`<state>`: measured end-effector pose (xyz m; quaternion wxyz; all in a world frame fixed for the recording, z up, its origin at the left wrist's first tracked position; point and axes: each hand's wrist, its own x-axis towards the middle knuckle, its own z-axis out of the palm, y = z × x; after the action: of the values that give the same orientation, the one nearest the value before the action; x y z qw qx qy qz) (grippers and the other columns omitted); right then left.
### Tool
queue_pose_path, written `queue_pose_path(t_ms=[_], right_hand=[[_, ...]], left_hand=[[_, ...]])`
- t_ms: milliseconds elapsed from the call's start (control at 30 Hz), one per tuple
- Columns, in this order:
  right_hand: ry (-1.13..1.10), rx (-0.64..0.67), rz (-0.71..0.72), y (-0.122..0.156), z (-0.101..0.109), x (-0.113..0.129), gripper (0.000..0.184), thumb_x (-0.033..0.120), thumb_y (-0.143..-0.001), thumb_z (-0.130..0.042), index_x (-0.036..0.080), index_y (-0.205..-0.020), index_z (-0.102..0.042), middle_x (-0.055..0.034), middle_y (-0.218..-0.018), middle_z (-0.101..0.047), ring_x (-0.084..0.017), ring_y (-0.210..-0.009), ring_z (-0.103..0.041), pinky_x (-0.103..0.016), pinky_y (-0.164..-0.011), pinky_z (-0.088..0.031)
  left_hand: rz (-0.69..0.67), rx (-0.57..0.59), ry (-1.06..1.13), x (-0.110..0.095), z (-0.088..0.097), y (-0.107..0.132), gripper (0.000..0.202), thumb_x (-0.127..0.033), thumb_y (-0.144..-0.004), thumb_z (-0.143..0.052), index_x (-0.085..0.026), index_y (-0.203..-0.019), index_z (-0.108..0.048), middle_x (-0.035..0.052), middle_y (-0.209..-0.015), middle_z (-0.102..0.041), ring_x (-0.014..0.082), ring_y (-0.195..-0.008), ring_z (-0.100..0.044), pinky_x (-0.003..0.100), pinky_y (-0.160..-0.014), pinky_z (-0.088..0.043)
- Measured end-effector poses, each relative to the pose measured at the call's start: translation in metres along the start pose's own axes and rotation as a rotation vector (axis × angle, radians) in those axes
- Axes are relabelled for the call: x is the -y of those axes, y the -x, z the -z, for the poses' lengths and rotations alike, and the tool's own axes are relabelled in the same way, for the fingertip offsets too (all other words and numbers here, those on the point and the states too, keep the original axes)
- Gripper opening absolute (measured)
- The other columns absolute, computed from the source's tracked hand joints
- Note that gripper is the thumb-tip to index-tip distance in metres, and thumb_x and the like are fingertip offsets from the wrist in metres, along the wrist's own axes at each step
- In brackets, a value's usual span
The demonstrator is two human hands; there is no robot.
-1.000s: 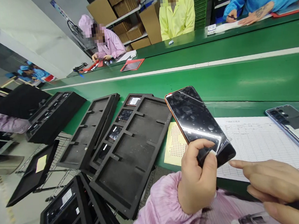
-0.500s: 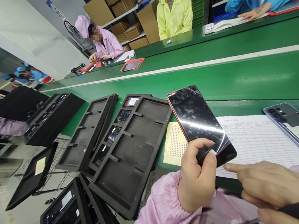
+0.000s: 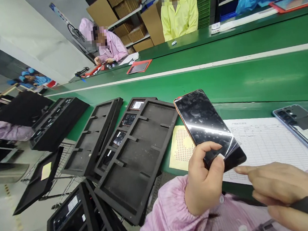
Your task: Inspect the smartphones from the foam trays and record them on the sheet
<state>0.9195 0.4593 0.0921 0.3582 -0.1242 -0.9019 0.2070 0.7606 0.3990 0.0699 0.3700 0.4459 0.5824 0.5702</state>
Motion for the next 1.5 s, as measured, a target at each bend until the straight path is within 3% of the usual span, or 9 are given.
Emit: queue_pose_path(t_ms=[267,433,633,833,1000,1133,1300,1400,1500], right_hand=[[-0.178,0.059,0.012,0.005,-0.012,0.004,0.015,0.009,-0.069,-0.038,0.023,-0.072,-0.043,0.0055,-0.054,-0.050,-0.011,-0.045,-0.055,-0.021,-0.074,-0.056],[-0.030,0.082,0.053,0.003,0.000,-0.002,0.018,0.005,-0.066,-0.038,0.023,-0.069,-0.039,0.0048,-0.055,-0.054,-0.013,-0.050,-0.060,-0.020,-0.070,-0.057],[0.025,0.028,0.045,-0.004,-0.001,0.002,0.010,0.012,-0.067,-0.039,0.022,-0.064,-0.042,0.0036,-0.066,-0.063,-0.012,-0.052,-0.062,-0.017,-0.046,-0.053],[-0.095,0.054,0.027,-0.001,0.003,-0.001,0.014,0.011,-0.070,-0.045,0.023,-0.069,-0.041,0.0049,-0.053,-0.052,-0.013,-0.043,-0.056,-0.020,-0.048,-0.054],[-0.128,0.116,0.041,-0.010,-0.002,0.005,0.014,0.009,-0.073,-0.036,0.021,-0.067,-0.038,0.0070,-0.051,-0.045,-0.008,-0.040,-0.048,-0.015,-0.057,-0.053],[-0.136,0.140,0.042,-0.003,0.000,0.001,0.014,0.008,-0.071,-0.041,0.023,-0.068,-0.040,0.0061,-0.052,-0.046,-0.010,-0.039,-0.045,-0.023,-0.068,-0.057],[-0.114,0.113,0.039,-0.006,0.001,0.001,0.015,0.008,-0.070,-0.038,0.022,-0.067,-0.039,0.0065,-0.049,-0.044,-0.009,-0.038,-0.046,-0.019,-0.052,-0.053],[-0.161,0.138,0.057,-0.013,-0.004,0.006,0.014,0.008,-0.072,-0.035,0.021,-0.067,-0.036,0.0068,-0.051,-0.045,-0.007,-0.040,-0.047,-0.014,-0.049,-0.050],[-0.152,0.070,0.026,-0.010,-0.005,0.007,0.015,0.008,-0.074,-0.041,0.022,-0.069,-0.041,0.0056,-0.053,-0.052,-0.010,-0.044,-0.055,-0.016,-0.045,-0.051]], left_hand=[[-0.008,0.042,0.076,0.002,-0.001,-0.001,0.022,-0.012,-0.081,-0.053,-0.023,-0.099,-0.060,-0.0010,-0.089,-0.063,0.0120,-0.078,-0.056,0.023,-0.074,-0.044],[0.041,0.024,0.074,0.003,-0.001,-0.001,0.021,-0.013,-0.081,-0.054,-0.021,-0.100,-0.060,0.0013,-0.091,-0.063,0.0135,-0.078,-0.055,0.025,-0.073,-0.044],[0.001,0.034,0.076,0.000,-0.003,0.000,0.021,-0.013,-0.081,-0.053,-0.022,-0.099,-0.060,0.0009,-0.092,-0.064,0.0141,-0.081,-0.056,0.025,-0.076,-0.043],[0.029,0.025,0.106,0.002,-0.002,0.000,0.022,-0.013,-0.081,-0.054,-0.023,-0.100,-0.060,-0.0004,-0.093,-0.063,0.0134,-0.082,-0.056,0.024,-0.076,-0.043],[-0.003,0.041,0.107,0.000,-0.005,-0.003,0.021,-0.013,-0.081,-0.054,-0.022,-0.099,-0.060,0.0004,-0.091,-0.063,0.0142,-0.081,-0.057,0.026,-0.076,-0.045],[0.001,0.040,0.086,0.001,-0.005,-0.003,0.021,-0.014,-0.081,-0.054,-0.021,-0.100,-0.060,0.0022,-0.095,-0.064,0.0162,-0.085,-0.058,0.028,-0.079,-0.045],[-0.008,0.027,0.081,0.000,-0.007,-0.004,0.021,-0.016,-0.082,-0.053,-0.022,-0.101,-0.060,0.0017,-0.096,-0.064,0.0153,-0.085,-0.057,0.027,-0.080,-0.044],[0.013,0.038,0.101,0.000,-0.009,-0.005,0.019,-0.018,-0.081,-0.054,-0.021,-0.099,-0.061,0.0020,-0.092,-0.063,0.0156,-0.083,-0.057,0.028,-0.078,-0.045],[0.030,0.052,0.149,0.005,-0.008,-0.004,0.018,-0.025,-0.082,-0.056,-0.020,-0.099,-0.061,0.0027,-0.088,-0.061,0.0155,-0.078,-0.055,0.028,-0.073,-0.046]])
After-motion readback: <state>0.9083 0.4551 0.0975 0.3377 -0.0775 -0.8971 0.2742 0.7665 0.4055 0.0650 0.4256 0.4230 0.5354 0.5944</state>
